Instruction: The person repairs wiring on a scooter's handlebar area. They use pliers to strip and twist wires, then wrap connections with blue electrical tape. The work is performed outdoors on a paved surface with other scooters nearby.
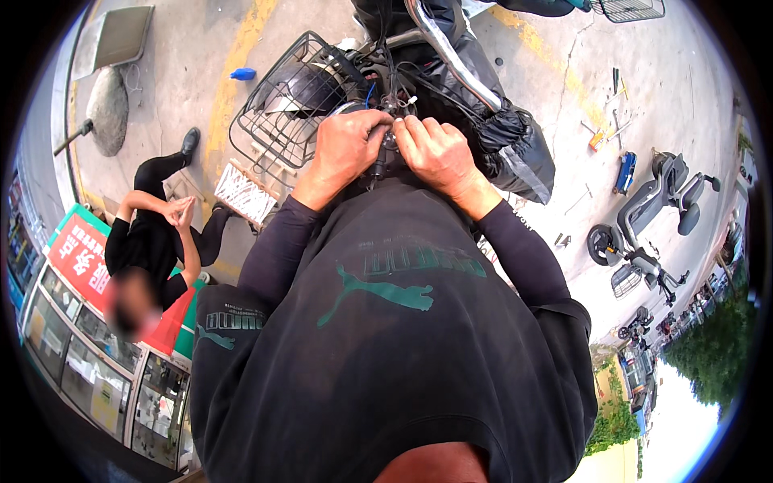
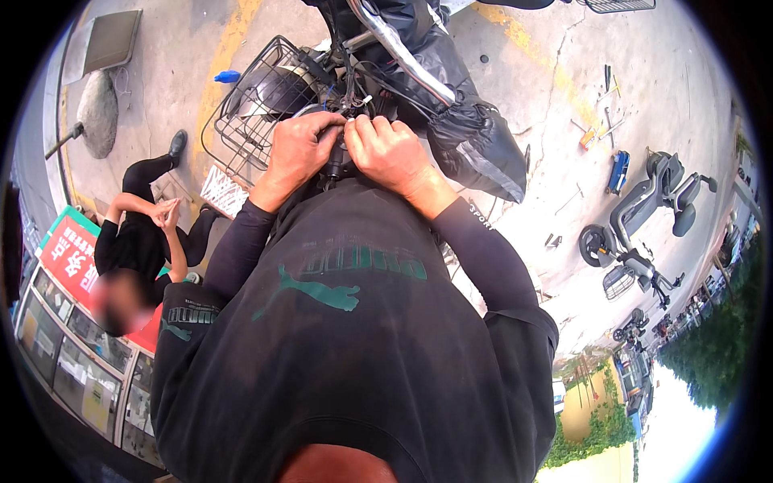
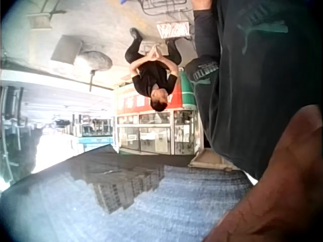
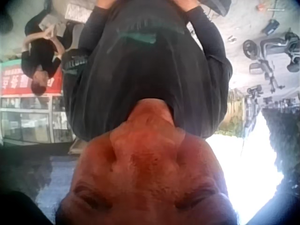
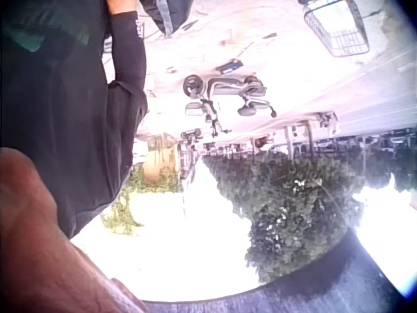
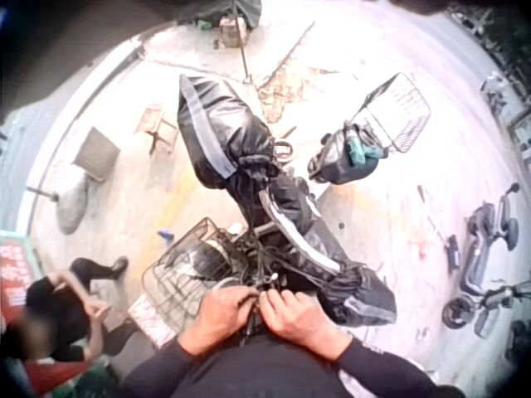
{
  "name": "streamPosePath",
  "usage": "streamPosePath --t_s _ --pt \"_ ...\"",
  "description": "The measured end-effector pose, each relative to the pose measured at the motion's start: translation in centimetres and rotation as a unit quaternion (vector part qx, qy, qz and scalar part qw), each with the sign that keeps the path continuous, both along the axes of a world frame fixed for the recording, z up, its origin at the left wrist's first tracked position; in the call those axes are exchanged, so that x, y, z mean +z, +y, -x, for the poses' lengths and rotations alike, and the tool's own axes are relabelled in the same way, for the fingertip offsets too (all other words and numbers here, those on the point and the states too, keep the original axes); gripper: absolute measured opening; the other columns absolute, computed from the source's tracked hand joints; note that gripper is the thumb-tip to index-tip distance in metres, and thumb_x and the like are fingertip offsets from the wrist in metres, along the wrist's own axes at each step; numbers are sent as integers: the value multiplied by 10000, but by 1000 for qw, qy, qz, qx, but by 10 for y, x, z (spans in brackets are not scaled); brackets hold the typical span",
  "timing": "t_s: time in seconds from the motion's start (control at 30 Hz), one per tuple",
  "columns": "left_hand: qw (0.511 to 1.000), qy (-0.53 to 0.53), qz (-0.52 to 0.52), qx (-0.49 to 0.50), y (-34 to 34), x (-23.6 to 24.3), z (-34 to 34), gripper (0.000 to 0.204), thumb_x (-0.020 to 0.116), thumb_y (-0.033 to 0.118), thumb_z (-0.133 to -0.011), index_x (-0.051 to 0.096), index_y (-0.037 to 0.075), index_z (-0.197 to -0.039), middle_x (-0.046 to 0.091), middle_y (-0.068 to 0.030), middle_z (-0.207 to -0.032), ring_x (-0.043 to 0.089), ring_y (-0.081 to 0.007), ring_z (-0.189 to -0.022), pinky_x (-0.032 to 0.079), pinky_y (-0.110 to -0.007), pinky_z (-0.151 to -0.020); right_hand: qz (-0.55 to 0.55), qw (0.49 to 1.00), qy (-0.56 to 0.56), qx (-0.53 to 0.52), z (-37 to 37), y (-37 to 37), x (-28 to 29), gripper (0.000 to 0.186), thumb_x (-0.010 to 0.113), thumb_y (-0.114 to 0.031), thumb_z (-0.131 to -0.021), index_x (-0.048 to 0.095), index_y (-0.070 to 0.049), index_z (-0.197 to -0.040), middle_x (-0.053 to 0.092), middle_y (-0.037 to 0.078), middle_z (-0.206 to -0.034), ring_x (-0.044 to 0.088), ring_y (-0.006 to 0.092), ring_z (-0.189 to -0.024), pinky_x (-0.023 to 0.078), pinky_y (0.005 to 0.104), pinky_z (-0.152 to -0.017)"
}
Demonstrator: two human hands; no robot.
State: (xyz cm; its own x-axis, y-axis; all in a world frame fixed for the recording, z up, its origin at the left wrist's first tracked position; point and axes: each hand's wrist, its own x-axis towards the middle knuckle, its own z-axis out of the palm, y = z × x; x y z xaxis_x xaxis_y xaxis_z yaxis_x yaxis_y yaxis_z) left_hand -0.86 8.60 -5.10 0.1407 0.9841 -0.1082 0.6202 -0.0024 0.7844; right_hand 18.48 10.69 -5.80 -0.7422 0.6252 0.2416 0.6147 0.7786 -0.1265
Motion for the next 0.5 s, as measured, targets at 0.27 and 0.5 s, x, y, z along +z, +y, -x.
streamPosePath --t_s 0.27,0.5 --pt "1000 0 9 -1 2 -1 3 130 728 70 -848 763 55 -973 750 -118 -868 738 -298 -782 578 -352 -685 786 465 287 -290 -1 9 4 335 597 -329 -1027 683 -5 -1013 660 23 -778 644 115 -617 434 250 -476" --pt "1000 1 6 6 3 -1 3 107 724 85 -835 760 79 -936 746 -108 -872 728 -304 -784 576 -378 -675 2 999 16 28 -4 7 1 224 663 -195 -770 687 -97 -971 574 -19 -833 561 122 -681 392 266 -505"
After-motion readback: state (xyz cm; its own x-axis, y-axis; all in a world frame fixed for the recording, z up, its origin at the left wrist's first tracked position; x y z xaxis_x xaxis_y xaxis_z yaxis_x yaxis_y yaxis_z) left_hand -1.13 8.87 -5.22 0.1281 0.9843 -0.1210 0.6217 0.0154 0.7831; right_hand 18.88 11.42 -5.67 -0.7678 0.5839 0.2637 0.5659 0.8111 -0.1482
